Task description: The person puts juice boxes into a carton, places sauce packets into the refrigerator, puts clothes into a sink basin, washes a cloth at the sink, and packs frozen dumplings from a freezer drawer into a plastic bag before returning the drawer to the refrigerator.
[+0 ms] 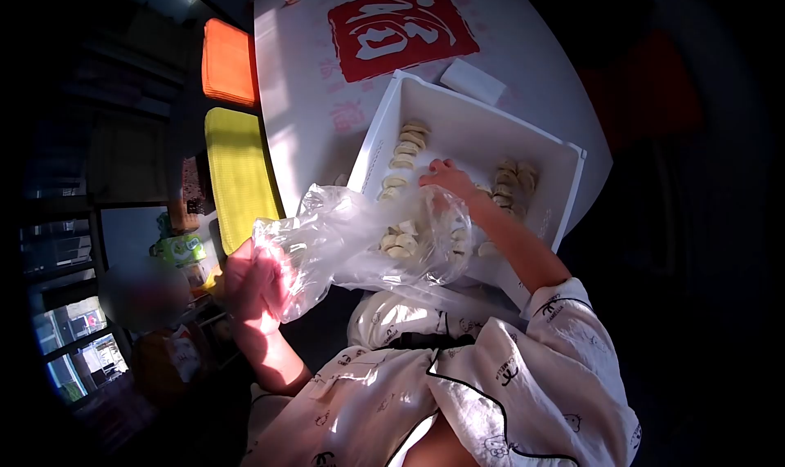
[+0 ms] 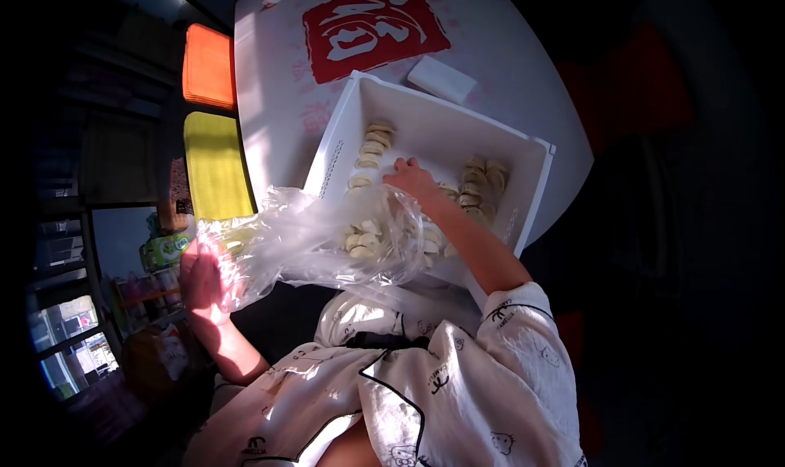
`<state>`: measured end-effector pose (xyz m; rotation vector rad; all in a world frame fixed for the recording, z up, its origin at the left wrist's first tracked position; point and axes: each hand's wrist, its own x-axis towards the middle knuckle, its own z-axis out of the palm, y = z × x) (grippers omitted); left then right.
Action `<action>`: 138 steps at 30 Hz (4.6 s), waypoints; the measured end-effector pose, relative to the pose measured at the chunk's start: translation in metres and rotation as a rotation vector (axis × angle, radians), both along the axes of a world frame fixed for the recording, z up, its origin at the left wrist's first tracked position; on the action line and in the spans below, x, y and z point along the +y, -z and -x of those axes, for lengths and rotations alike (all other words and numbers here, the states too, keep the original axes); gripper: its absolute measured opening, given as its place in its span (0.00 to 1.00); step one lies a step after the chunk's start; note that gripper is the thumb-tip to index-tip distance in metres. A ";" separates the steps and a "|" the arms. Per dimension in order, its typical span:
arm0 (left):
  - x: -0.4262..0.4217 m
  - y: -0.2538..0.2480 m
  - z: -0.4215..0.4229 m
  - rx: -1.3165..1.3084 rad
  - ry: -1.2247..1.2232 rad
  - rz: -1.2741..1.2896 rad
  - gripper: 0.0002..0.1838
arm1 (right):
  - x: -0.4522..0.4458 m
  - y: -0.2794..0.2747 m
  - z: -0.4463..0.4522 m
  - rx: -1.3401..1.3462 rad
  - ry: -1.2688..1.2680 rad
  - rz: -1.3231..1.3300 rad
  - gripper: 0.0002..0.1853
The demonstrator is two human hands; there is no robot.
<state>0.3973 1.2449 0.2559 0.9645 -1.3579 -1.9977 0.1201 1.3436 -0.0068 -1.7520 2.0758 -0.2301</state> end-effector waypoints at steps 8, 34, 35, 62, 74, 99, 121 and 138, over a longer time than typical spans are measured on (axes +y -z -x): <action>0.004 -0.003 0.011 -0.076 0.112 0.284 0.24 | 0.023 -0.088 0.023 -1.208 0.845 0.122 0.18; 0.014 -0.007 -0.039 0.470 0.317 -0.018 0.16 | -0.028 -0.081 0.015 -0.506 0.224 0.290 0.17; 0.016 -0.008 -0.035 0.440 0.310 0.044 0.16 | -0.041 -0.042 0.020 -0.295 0.162 0.298 0.21; 0.003 -0.012 0.017 0.482 0.389 -0.039 0.13 | 0.031 0.015 0.016 0.185 0.333 0.127 0.25; 0.004 -0.015 0.026 0.220 0.447 -0.031 0.18 | 0.048 -0.102 0.052 -1.497 0.925 0.041 0.17; -0.045 -0.013 0.108 0.285 0.370 0.244 0.22 | 0.014 -0.125 0.076 -0.318 0.152 -0.064 0.34; -0.049 0.054 0.122 -0.125 0.347 0.168 0.17 | -0.004 0.061 -0.028 -0.238 0.420 0.162 0.10; -0.041 0.072 0.130 -0.081 0.278 0.106 0.15 | -0.036 0.017 -0.055 -0.354 0.087 0.161 0.36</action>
